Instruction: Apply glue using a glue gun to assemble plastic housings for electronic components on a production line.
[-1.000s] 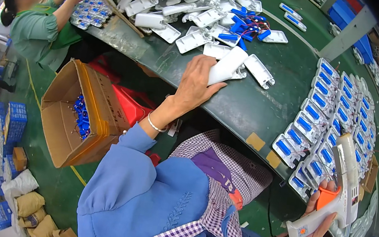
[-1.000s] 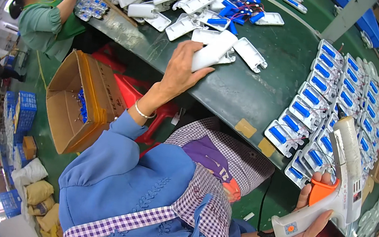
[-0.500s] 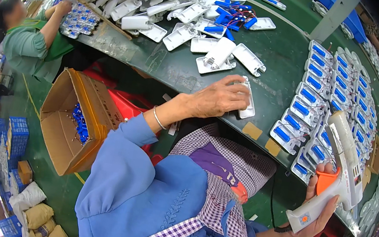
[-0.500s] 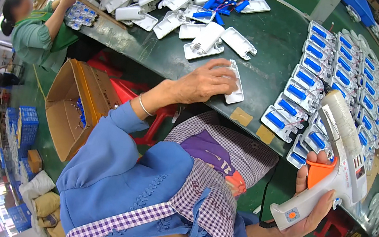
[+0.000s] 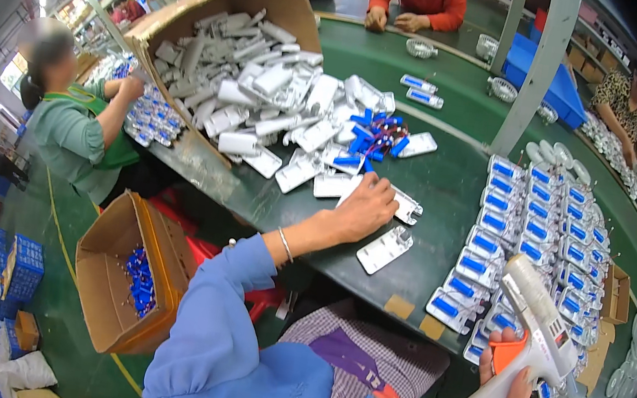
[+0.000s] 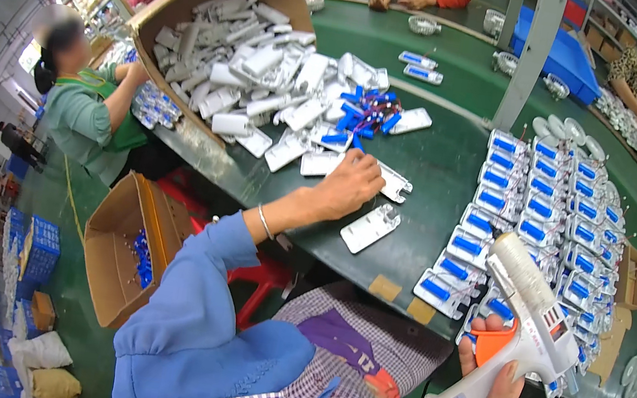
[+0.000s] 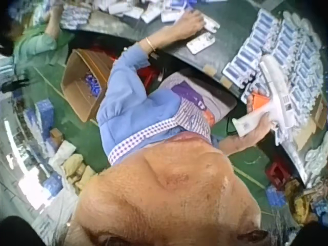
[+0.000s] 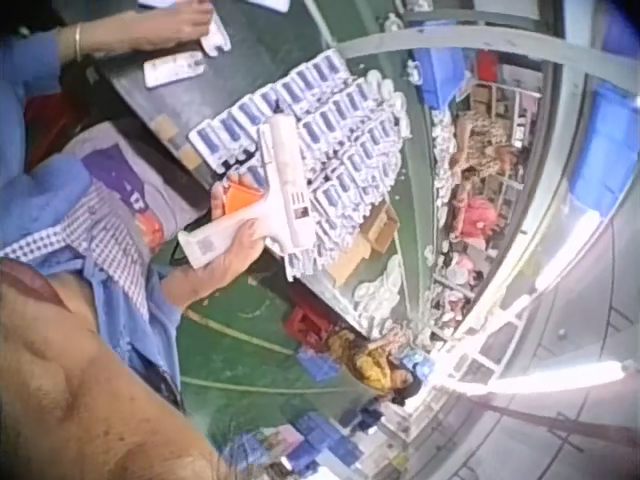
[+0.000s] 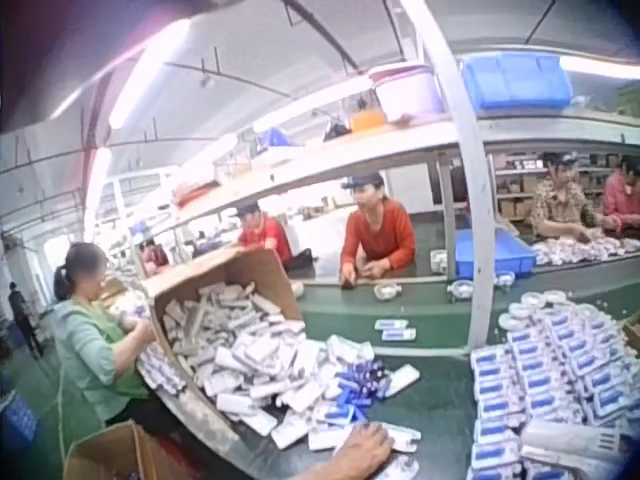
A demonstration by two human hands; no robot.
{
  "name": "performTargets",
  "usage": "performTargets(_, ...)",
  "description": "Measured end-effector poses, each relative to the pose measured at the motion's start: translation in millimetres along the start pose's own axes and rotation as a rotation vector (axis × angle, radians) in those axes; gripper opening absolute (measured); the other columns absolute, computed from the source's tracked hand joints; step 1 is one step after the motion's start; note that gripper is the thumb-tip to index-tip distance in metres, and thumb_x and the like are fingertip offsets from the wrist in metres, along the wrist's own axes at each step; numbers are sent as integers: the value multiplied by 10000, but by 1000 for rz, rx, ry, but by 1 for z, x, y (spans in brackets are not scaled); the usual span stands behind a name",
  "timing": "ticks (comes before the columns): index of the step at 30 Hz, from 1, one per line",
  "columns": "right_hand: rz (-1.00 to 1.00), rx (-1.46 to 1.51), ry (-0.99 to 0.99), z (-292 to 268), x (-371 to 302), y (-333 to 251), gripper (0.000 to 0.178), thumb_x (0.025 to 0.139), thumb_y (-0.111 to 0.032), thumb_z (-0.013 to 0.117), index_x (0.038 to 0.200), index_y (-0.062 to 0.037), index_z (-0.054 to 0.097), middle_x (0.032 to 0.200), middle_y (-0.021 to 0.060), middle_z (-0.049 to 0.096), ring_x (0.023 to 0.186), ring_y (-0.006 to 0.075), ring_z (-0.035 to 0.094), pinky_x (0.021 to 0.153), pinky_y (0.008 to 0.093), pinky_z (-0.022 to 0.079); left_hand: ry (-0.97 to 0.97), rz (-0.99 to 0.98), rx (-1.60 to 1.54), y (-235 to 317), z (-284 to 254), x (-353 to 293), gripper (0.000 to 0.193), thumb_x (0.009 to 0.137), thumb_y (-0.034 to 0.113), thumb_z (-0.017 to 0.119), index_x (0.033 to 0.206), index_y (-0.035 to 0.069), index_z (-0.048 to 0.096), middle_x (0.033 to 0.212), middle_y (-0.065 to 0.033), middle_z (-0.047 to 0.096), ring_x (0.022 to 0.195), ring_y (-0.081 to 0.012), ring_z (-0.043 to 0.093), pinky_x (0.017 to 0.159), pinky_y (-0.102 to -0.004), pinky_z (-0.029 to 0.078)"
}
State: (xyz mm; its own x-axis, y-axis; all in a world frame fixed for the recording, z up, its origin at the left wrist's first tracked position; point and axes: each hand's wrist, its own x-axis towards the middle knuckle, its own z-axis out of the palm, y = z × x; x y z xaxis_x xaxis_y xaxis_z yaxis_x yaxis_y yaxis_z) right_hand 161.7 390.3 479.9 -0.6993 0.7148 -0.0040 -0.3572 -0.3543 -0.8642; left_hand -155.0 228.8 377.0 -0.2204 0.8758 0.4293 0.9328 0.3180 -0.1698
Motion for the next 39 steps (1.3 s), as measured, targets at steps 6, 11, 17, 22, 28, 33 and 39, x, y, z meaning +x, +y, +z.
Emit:
performTargets(6, -11, 13, 97, 9, 0, 0, 526, 950, -220, 489, 1324, 104, 310, 1181, 286, 526, 1069, 345, 588, 794, 391, 587, 151, 163, 35, 5, -1, 35, 54, 727, 79, 556, 762, 40, 544, 749, -83, 548, 797, -226, 542, 791, -359, 414)
performTargets(11, -26, 18, 155, 3, 0, -4, 524, 947, -209, 491, 1322, 109, 309, 1171, 292, 532, 1063, 345, 593, 788, 395, 587, 141, 22, -67, 52, -50, 22, 113, 692, 100, 583, 770, 31, 541, 722, -99, 527, 720, -239, 540, 644, -341, 405)
performTargets(17, -35, 13, 162, 6, 7, -1, 528, 945, -208, 489, 1324, 112, 310, 1176, 289, 532, 1062, 342, 593, 788, 396, 587, 49, -126, -460, 124, -58, -34, 119, 810, 127, 629, 799, 25, 569, 694, -84, 507, 602, -209, 563, 537, -353, 461)
performTargets(22, -7, -4, 119, 4, 6, 1, 542, 942, -221, 492, 1325, 116, 309, 1177, 287, 533, 1061, 341, 592, 795, 400, 585, -47, -277, -271, 125, -50, -36, 221, 747, 183, 681, 894, 28, 625, 829, -81, 534, 895, -243, 516, 728, -347, 370)
performTargets(28, -1, -13, 92, 0, 2, -2, 537, 952, -217, 481, 1336, 111, 299, 1206, 290, 520, 1096, 346, 574, 827, 401, 572, 121, -297, -348, 107, -27, -36, 197, 763, 131, 672, 935, 49, 624, 1189, -190, 515, 1103, -373, 486, 903, -471, 413)
performTargets(33, 3, -14, 98, -1, 5, 1, 525, 966, -211, 463, 1343, 108, 286, 1220, 299, 505, 1114, 356, 561, 856, 415, 560, 125, -162, -472, 80, -10, -25, 216, 767, 146, 683, 945, 46, 613, 1191, -171, 521, 1127, -362, 489, 907, -444, 446)
performTargets(39, -10, -30, 74, 3, 5, 0, 523, 964, -215, 463, 1337, 110, 295, 1204, 301, 512, 1099, 356, 570, 845, 405, 565, 238, -93, -579, 30, -22, 1, 271, 773, 149, 711, 989, 39, 591, 1064, -150, 584, 1040, -331, 557, 894, -432, 462)
